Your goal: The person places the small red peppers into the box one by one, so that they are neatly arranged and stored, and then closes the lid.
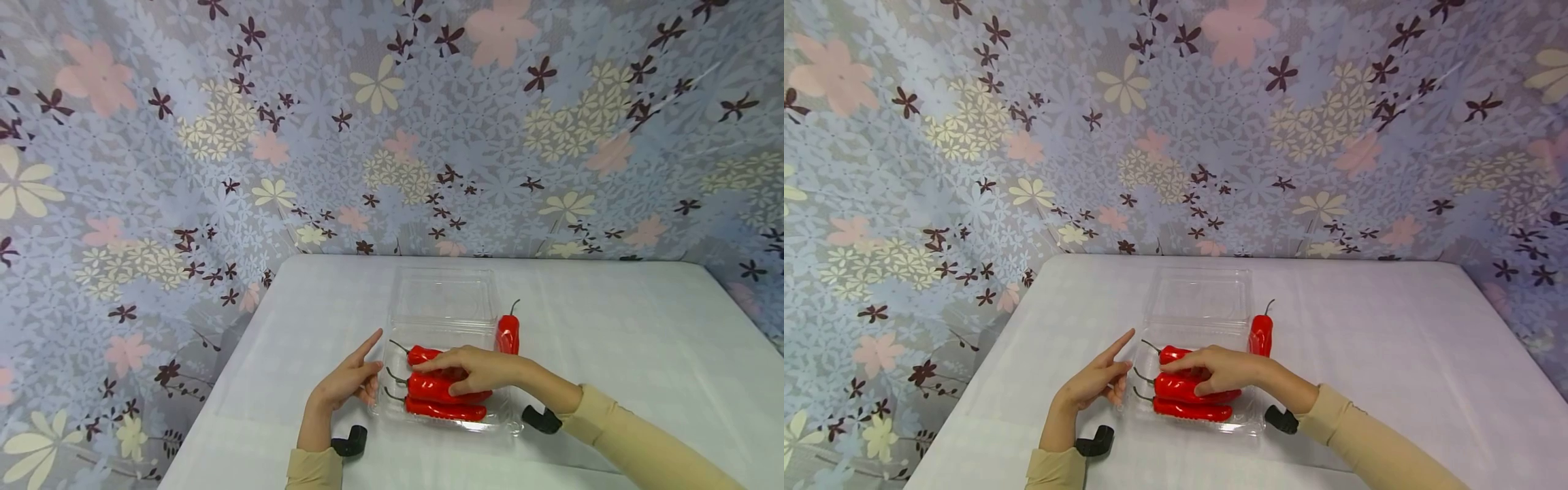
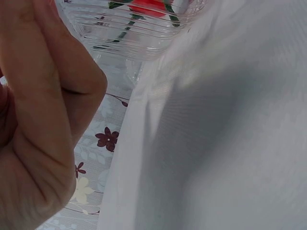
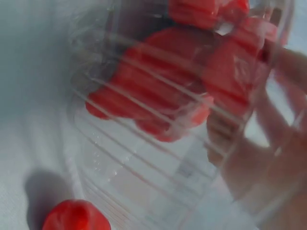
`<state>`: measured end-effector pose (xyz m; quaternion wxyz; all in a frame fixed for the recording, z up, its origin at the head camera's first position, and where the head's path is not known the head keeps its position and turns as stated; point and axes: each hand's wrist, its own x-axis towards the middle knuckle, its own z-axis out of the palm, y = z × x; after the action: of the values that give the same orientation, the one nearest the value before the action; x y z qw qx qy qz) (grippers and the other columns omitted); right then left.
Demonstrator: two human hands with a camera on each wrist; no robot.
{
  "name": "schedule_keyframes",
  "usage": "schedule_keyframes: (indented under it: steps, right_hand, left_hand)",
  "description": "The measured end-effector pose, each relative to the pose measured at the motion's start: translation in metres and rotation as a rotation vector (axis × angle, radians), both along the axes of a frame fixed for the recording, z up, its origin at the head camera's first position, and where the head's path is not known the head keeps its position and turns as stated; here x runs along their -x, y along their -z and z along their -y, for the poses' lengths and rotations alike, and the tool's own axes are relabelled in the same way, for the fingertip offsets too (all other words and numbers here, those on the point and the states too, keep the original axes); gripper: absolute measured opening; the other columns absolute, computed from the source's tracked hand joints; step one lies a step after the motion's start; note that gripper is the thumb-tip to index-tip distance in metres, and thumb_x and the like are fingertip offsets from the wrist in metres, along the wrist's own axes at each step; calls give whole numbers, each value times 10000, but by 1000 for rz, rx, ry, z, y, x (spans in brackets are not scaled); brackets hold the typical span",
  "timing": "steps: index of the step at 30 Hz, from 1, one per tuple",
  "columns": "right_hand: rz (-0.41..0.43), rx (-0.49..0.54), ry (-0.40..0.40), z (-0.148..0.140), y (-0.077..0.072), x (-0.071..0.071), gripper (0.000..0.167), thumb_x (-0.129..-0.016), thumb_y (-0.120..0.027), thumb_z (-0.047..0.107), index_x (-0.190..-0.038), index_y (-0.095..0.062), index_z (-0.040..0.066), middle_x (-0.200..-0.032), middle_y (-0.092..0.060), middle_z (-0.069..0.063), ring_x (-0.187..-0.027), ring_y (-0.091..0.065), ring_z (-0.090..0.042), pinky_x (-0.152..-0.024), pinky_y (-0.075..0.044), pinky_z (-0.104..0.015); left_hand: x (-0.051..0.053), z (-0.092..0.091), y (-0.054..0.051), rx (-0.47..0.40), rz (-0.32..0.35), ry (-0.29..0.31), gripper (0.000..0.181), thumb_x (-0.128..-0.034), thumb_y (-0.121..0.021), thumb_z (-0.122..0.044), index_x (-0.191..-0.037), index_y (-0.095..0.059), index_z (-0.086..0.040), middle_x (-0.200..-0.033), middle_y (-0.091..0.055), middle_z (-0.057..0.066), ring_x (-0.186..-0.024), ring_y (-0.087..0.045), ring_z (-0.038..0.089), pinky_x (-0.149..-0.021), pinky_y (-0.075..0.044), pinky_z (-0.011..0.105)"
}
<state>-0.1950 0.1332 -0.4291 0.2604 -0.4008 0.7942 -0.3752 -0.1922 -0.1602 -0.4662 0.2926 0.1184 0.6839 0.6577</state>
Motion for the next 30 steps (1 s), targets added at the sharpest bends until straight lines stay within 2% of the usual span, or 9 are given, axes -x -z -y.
schedule_keyframes:
  steps: [6,9,13,17,20,24,27,30]
  right_hand:
    - [-52,109,87,-13,-8,9,667,-918,-628,230,-1494,-297,170,-1293,-542,-88,-1046,-577,-253,-859,-513,-323]
    - [-118,202,145,-26,-22,18,661,-929,-615,188,-1495,-279,125,-1272,-550,-119,-1040,-583,-277,-856,-520,-357]
    - [-172,293,269,-48,-42,26,676,-935,-599,119,-1509,-245,170,-1273,-536,-113,-1030,-592,-223,-849,-523,-329]
    - [-182,375,422,-69,-51,28,668,-960,-549,74,-1518,-204,197,-1287,-497,-170,-972,-618,-189,-800,-542,-310]
    - [-147,410,566,-85,-47,26,631,-982,-521,118,-1519,-195,181,-1275,-470,-230,-917,-635,-171,-741,-566,-347]
    - [-45,394,761,-102,-32,22,646,-985,-525,252,-1522,-176,174,-1265,-428,-275,-888,-639,-178,-708,-575,-391]
    - [26,373,838,-112,-14,20,689,-974,-542,285,-1524,-151,147,-1267,-407,-294,-935,-621,-291,-720,-573,-393]
    - [58,343,876,-118,5,18,707,-961,-572,265,-1518,-165,112,-1259,-416,-308,-972,-585,-402,-708,-576,-377]
  left_hand:
    - [-1,-1,1,-2,-2,2,667,-989,-475,-109,-1534,-110,-225,-574,-480,31,-436,-487,93,-443,-533,268]
    - [0,0,2,-3,-3,7,669,-989,-475,-115,-1535,-103,-218,-578,-483,34,-436,-492,96,-446,-535,269]
    - [1,0,2,-2,-4,5,672,-987,-480,-121,-1535,-103,-215,-577,-488,35,-432,-501,99,-448,-537,274]
    - [0,1,3,1,-3,1,668,-988,-478,-125,-1535,-107,-224,-582,-487,40,-438,-498,106,-453,-541,283]
    - [0,1,3,5,8,-4,665,-990,-472,-118,-1534,-109,-236,-581,-486,38,-441,-498,110,-457,-542,286]
    - [0,1,2,4,6,-4,660,-992,-464,-111,-1534,-109,-236,-572,-484,33,-438,-499,106,-457,-542,281]
    - [0,1,2,5,0,-1,655,-994,-460,-112,-1535,-109,-230,-566,-480,32,-435,-496,103,-459,-540,275]
    - [0,0,2,6,2,1,654,-994,-461,-112,-1535,-111,-228,-563,-476,30,-433,-493,102,-458,-539,271]
